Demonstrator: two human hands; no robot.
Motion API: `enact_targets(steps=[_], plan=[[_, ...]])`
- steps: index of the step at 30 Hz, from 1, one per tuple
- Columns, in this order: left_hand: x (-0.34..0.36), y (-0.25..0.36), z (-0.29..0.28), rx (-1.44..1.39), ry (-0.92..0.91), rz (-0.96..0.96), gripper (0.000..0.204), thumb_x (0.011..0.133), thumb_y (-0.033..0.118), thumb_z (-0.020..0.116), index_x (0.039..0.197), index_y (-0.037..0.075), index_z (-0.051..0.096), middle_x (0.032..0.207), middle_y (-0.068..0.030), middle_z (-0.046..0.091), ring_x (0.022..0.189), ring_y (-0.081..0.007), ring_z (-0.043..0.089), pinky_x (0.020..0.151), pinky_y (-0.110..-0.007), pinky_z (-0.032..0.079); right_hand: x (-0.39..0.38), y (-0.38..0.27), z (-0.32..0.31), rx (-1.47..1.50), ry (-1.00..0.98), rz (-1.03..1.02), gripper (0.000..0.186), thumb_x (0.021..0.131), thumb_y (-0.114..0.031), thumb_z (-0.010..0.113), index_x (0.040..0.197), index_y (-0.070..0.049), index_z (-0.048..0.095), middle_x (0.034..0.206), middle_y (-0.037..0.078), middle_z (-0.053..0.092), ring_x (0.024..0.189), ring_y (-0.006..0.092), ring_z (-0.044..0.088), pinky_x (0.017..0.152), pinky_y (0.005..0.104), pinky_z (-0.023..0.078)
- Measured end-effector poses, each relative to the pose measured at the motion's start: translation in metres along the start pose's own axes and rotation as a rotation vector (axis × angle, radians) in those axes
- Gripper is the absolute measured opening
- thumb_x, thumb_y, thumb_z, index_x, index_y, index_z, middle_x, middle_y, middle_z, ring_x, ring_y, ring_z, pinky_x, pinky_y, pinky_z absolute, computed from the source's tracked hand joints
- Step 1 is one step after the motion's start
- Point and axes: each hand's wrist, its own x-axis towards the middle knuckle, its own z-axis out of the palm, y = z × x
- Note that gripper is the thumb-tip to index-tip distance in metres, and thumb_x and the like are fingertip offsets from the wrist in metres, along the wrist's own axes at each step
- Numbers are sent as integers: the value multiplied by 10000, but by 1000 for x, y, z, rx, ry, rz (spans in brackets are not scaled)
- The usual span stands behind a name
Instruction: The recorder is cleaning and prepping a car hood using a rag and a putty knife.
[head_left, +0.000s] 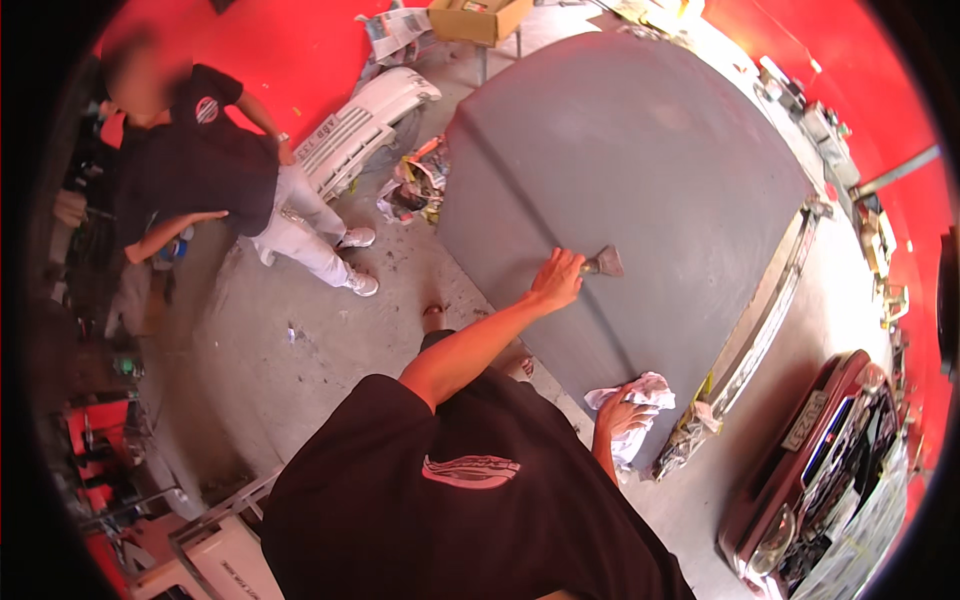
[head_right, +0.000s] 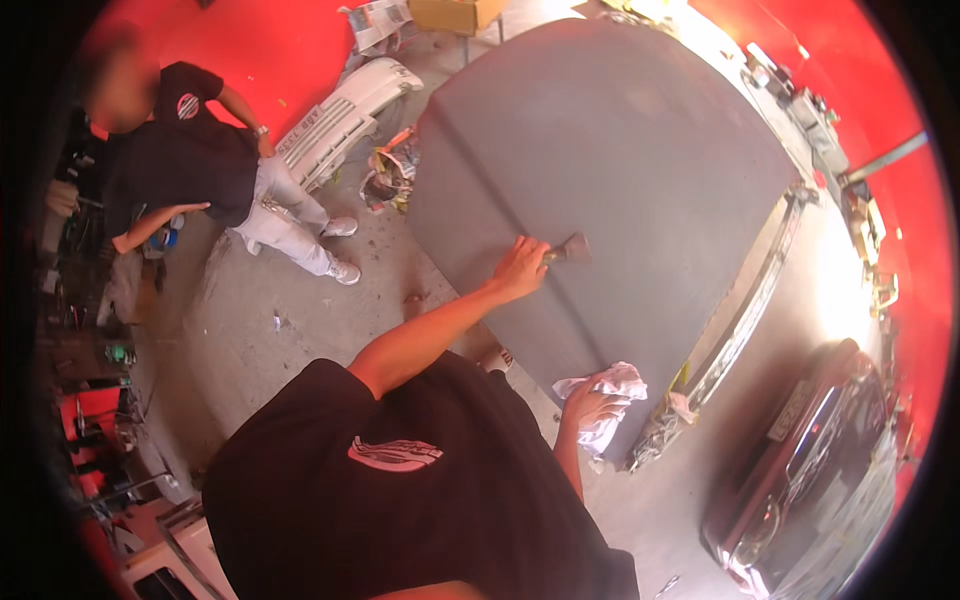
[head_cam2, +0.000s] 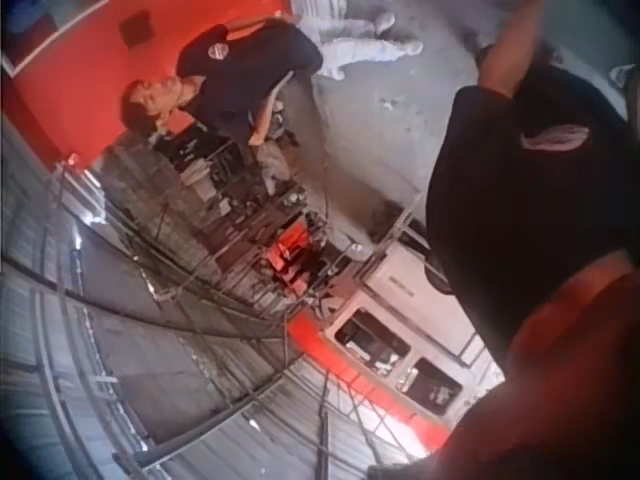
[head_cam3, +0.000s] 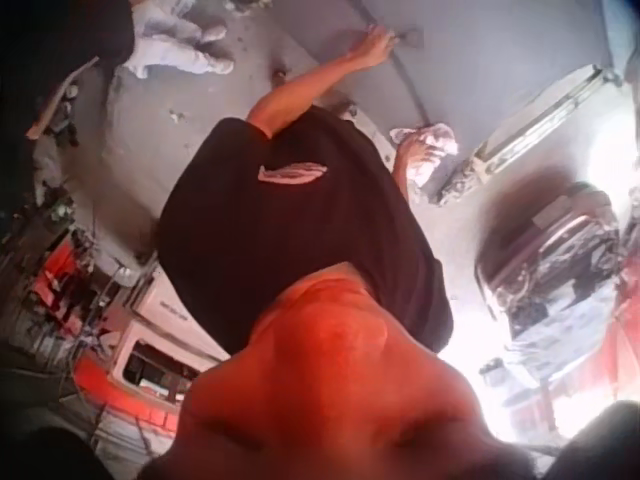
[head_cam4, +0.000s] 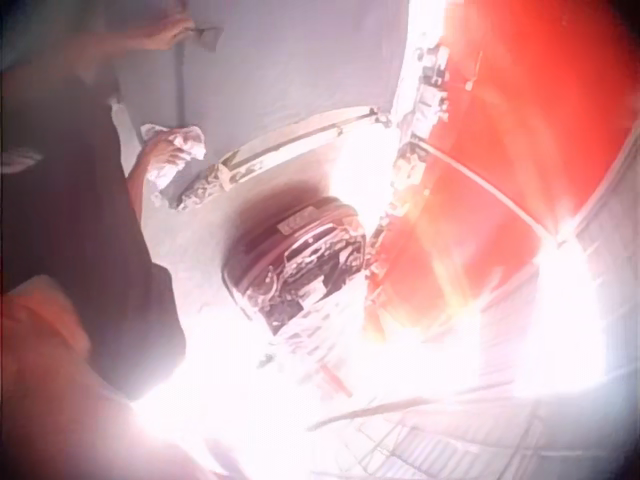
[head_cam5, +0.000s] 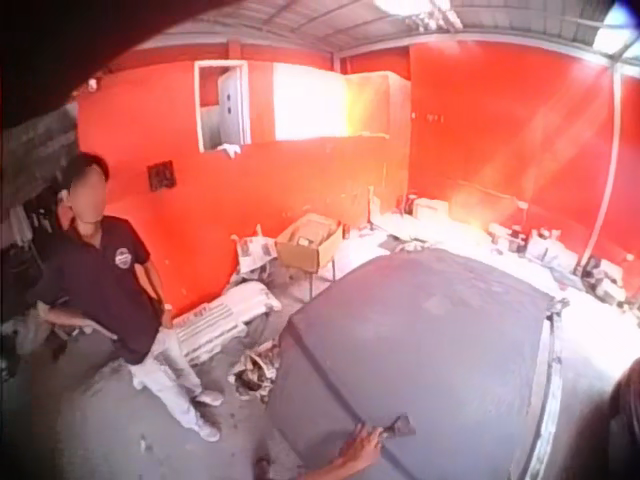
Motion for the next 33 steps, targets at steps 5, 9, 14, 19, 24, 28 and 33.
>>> enact_targets(steps=[5,9,14,19,24,28,33], plan=[[-22,-37,-67,-192,-62,-20,137,826,152,664,923,63,627,936,-158,655,883,-355,649,747,-442,524,-26,-52,21,-141,-81,-266,910,955,-687,225,1518,27,228,1597,252,115,1470,459,79,1187,560,51],[-74,-96,-135,-220,-78,-157,127,849,169,619,914,66,655,809,-155,680,798,-340,679,698,-449,527,-36,-99,31,-251,-51,-276,885,967,-658,242,1513,39,233,1594,240,151,1466,464,92,1173,586,109],[-219,-247,-179,-151,5,-641,150,861,198,622,885,52,646,795,-184,651,743,-379,632,661,-451,490,-51,-156,25,-80,-14,-164,924,966,-656,274,1506,86,165,1547,344,166,1438,506,148,1161,586,132],[-401,-353,-215,-146,-249,-1336,208,838,195,572,918,7,612,824,-238,665,673,-349,687,563,-485,545,-57,-204,41,37,-64,22,1016,915,-748,280,1510,71,189,1561,330,131,1446,510,94,1168,585,58],[-448,-335,-236,-298,-376,-1635,148,883,178,535,940,66,614,786,-147,664,599,-315,659,485,-479,549,-98,-271,36,75,-11,9,1167,753,-873,433,1511,2,284,1584,272,152,1476,448,73,1162,612,16],[-403,-315,-229,-362,-137,-1535,167,877,210,566,965,80,622,799,-145,666,646,-290,668,531,-465,562,-109,-294,34,30,147,65,1144,707,-841,547,1496,-38,344,1549,305,227,1444,487,153,1140,647,72],[-360,-323,-220,-246,70,-991,202,888,216,586,910,59,711,841,-144,715,781,-263,706,700,-398,553,-126,-300,21,-2,10,37,1083,832,-697,517,1471,128,230,1548,339,177,1453,481,130,1156,621,74]])
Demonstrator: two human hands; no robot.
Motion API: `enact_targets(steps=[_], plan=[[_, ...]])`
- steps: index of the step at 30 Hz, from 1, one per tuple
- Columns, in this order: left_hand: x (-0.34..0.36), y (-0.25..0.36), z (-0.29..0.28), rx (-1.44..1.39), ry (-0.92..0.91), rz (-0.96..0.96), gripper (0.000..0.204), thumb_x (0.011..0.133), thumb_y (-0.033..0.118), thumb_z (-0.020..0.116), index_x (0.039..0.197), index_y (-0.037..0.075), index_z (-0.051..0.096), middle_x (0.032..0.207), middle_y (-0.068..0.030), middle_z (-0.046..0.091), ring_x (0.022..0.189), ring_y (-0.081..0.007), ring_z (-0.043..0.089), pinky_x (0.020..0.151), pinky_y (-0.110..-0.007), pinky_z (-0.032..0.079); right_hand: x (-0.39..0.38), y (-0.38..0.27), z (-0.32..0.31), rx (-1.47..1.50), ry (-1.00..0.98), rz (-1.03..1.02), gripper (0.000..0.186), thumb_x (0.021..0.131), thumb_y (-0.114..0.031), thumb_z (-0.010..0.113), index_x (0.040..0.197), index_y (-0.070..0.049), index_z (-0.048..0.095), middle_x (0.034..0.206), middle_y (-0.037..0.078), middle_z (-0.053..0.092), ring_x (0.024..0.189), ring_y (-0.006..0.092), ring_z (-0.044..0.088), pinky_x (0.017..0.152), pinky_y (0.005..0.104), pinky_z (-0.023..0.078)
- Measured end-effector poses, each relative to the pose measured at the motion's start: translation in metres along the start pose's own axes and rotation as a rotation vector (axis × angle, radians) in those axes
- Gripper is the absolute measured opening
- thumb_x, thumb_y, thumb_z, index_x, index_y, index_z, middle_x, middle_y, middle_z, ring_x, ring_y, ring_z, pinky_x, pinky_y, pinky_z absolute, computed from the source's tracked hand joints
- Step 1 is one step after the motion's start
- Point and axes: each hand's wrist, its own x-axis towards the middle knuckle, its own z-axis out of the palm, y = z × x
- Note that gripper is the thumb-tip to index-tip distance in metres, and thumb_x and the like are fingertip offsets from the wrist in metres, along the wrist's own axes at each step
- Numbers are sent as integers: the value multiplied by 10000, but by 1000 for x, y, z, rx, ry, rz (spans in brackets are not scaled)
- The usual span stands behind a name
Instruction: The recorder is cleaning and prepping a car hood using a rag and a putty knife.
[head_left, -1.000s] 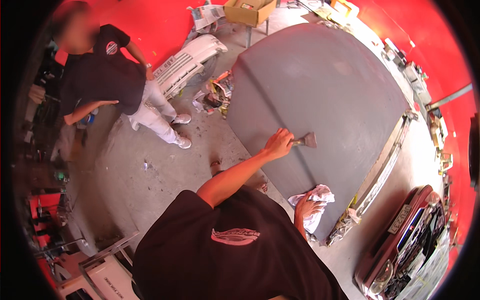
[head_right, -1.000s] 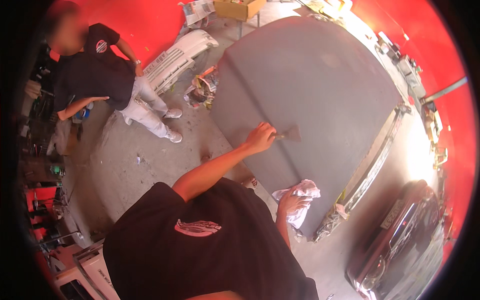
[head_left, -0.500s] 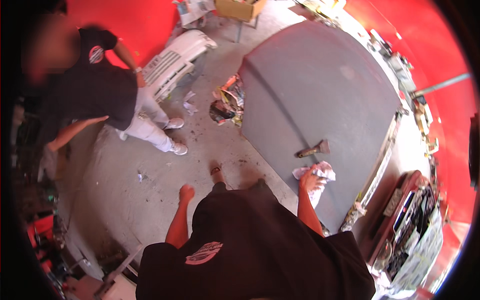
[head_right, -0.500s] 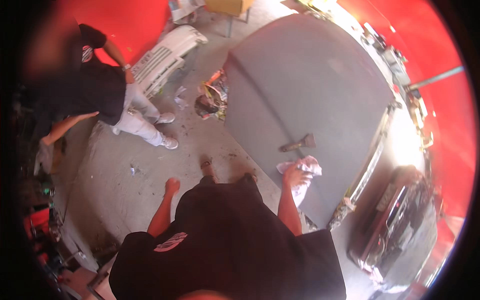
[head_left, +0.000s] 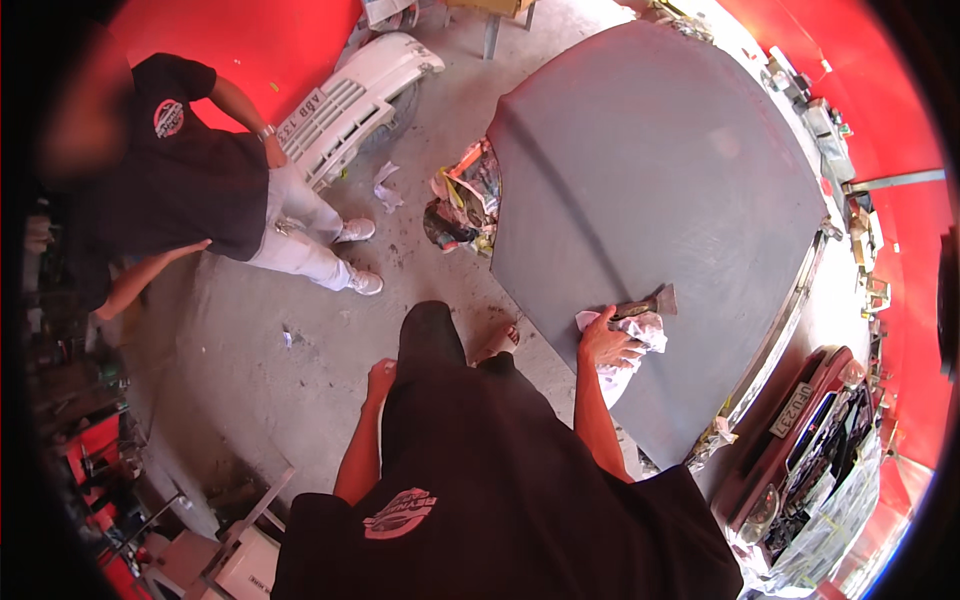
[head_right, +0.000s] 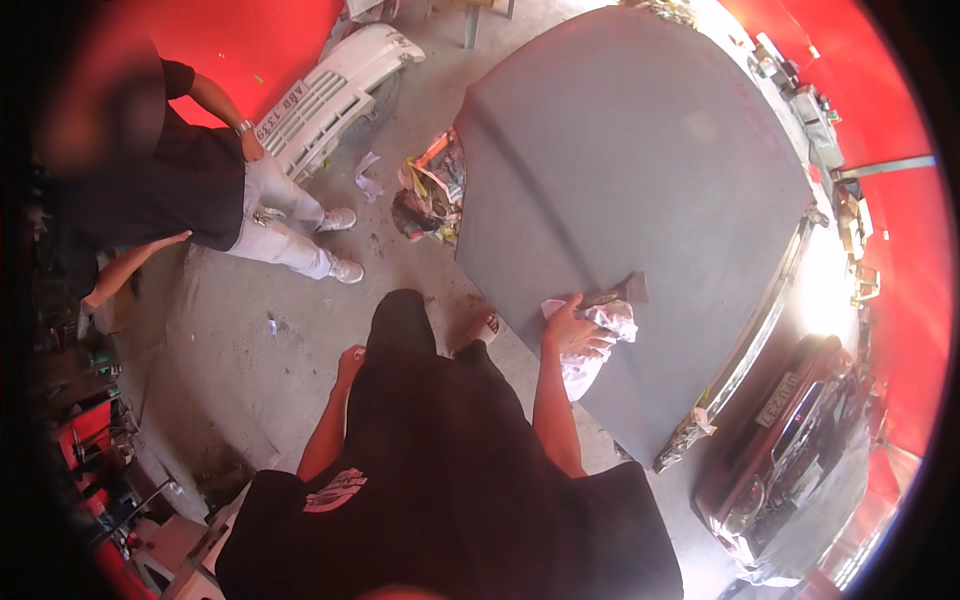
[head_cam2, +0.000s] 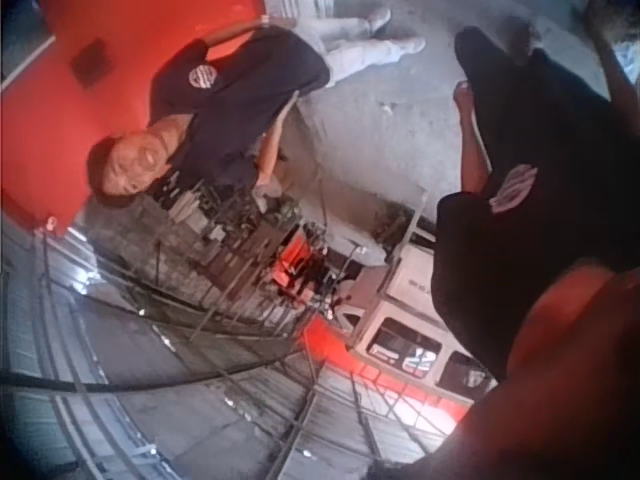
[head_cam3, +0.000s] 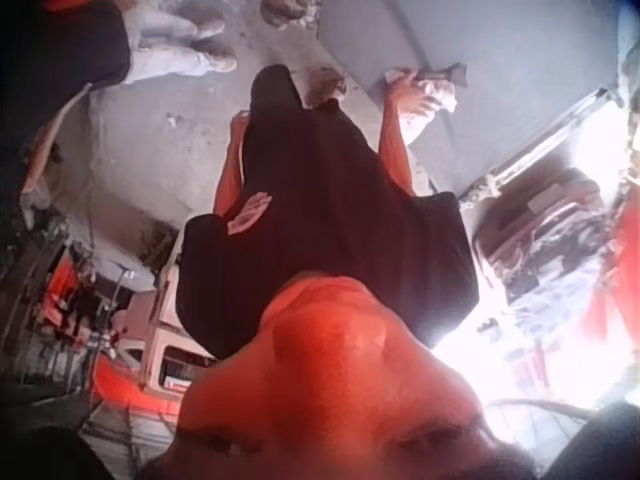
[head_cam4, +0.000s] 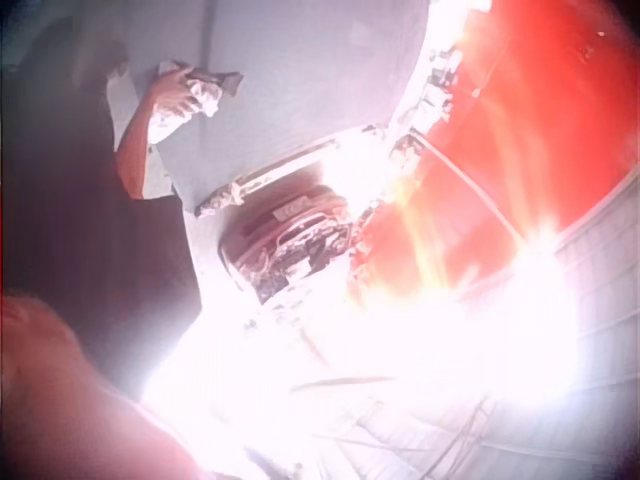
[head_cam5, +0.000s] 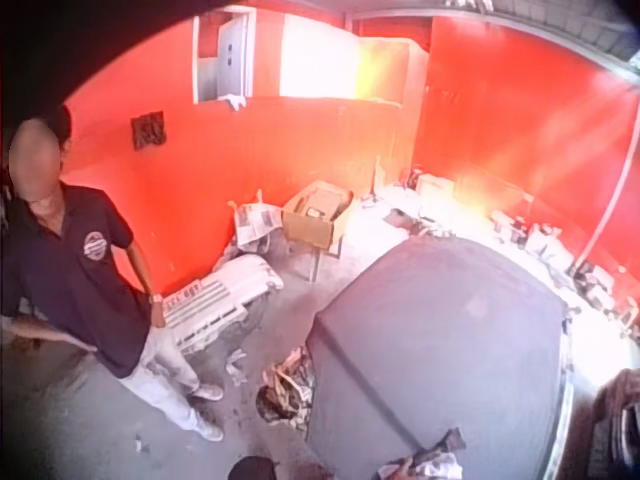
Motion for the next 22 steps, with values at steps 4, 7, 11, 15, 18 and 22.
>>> enact_targets(steps=[4,7,11,15,18,22], plan=[[53,52,-2,208,-65,45,215,907,235,591,919,46,695,871,-196,702,866,-341,695,740,-426,535,18,9,34,-87,130,39,1010,858,-702,469,1488,65,279,1537,325,225,1437,475,187,1159,601,118],[102,88,-28,217,-108,5,213,904,237,610,916,38,688,861,-202,697,866,-359,689,737,-434,535,16,1,29,-108,198,41,1038,857,-727,448,1438,123,319,1519,332,259,1394,483,278,1138,601,191],[190,92,-18,160,-155,-37,211,894,239,631,916,36,684,845,-192,701,844,-362,691,743,-437,537,28,27,38,-192,309,-9,964,865,-711,489,1312,143,450,1320,356,467,1203,503,479,989,575,398],[291,74,14,185,-268,-133,239,904,267,596,900,47,688,727,-152,694,667,-308,697,641,-408,549,3,-24,9,-118,269,91,994,860,-733,498,1188,205,493,1094,333,579,1038,466,580,888,526,467],[367,68,43,155,-329,-214,294,923,308,536,903,64,697,610,-108,660,490,-234,654,525,-385,533,4,-25,10,198,169,215,908,865,-669,578,1307,116,458,1183,273,595,1055,397,605,877,477,491],[436,62,94,196,-409,-300,273,910,270,510,938,66,689,791,-158,698,737,-343,686,672,-447,540,43,56,-1,114,380,204,801,844,-597,674,1265,60,493,1053,228,660,906,366,625,877,455,480]])
